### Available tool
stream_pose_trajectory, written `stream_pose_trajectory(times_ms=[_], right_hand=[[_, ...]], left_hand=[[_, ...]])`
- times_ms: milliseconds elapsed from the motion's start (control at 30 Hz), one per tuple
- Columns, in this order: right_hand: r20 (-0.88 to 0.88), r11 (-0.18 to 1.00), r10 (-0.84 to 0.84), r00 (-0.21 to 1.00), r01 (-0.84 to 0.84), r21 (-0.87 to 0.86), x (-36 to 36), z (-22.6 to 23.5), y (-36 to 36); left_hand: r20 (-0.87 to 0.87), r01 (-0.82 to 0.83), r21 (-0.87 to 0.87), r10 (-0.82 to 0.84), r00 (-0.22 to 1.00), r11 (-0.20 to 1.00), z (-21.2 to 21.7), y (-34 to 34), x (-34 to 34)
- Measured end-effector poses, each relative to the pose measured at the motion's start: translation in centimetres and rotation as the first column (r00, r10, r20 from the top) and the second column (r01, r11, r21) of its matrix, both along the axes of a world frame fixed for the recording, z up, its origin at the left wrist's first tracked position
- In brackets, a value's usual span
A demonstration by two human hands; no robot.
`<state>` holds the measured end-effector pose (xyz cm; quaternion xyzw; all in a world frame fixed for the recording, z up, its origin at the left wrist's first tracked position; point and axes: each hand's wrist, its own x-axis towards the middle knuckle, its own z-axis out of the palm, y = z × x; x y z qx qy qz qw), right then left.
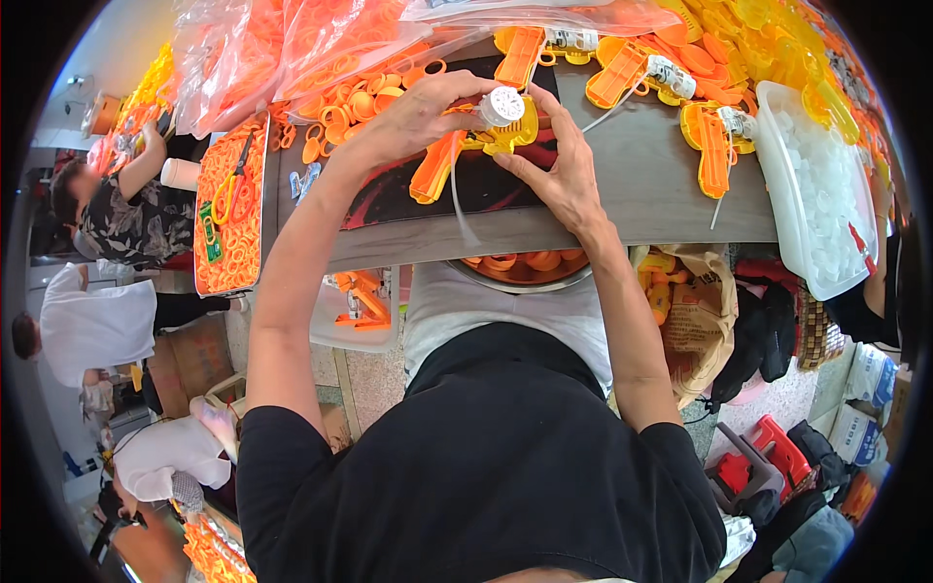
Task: Assembling and wrapping small plastic toy guns at a factory workstation.
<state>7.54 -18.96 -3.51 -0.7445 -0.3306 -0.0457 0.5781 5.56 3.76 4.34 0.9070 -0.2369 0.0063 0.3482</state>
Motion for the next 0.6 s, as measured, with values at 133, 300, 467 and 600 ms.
stream_pose_trajectory(times_ms=[133, 300, 467, 600], right_hand=[[-0.034, 1.000, -0.008, 0.999, 0.008, 0.003, 0.0, -0.1, 0.0], [-0.031, 0.998, -0.019, 0.999, 0.021, 0.058, 0.1, 0.0, 0.1], [-0.012, 0.998, -0.032, 0.999, 0.033, 0.056, 0.0, 0.3, 0.2], [0.022, 0.993, -0.055, 0.998, 0.052, 0.105, 0.3, -0.2, 0.0]], left_hand=[[0.094, 0.063, 0.039, -0.066, 0.993, 0.997, 0.0, -0.2, 0.6], [0.122, 0.108, 0.065, -0.115, 0.986, 0.992, 0.3, -0.7, 0.8], [0.200, 0.059, 0.170, -0.093, 0.975, 0.984, -0.4, -0.7, 0.6], [0.115, 0.003, 0.177, -0.023, 0.993, 0.984, 0.0, -1.8, 0.3]])
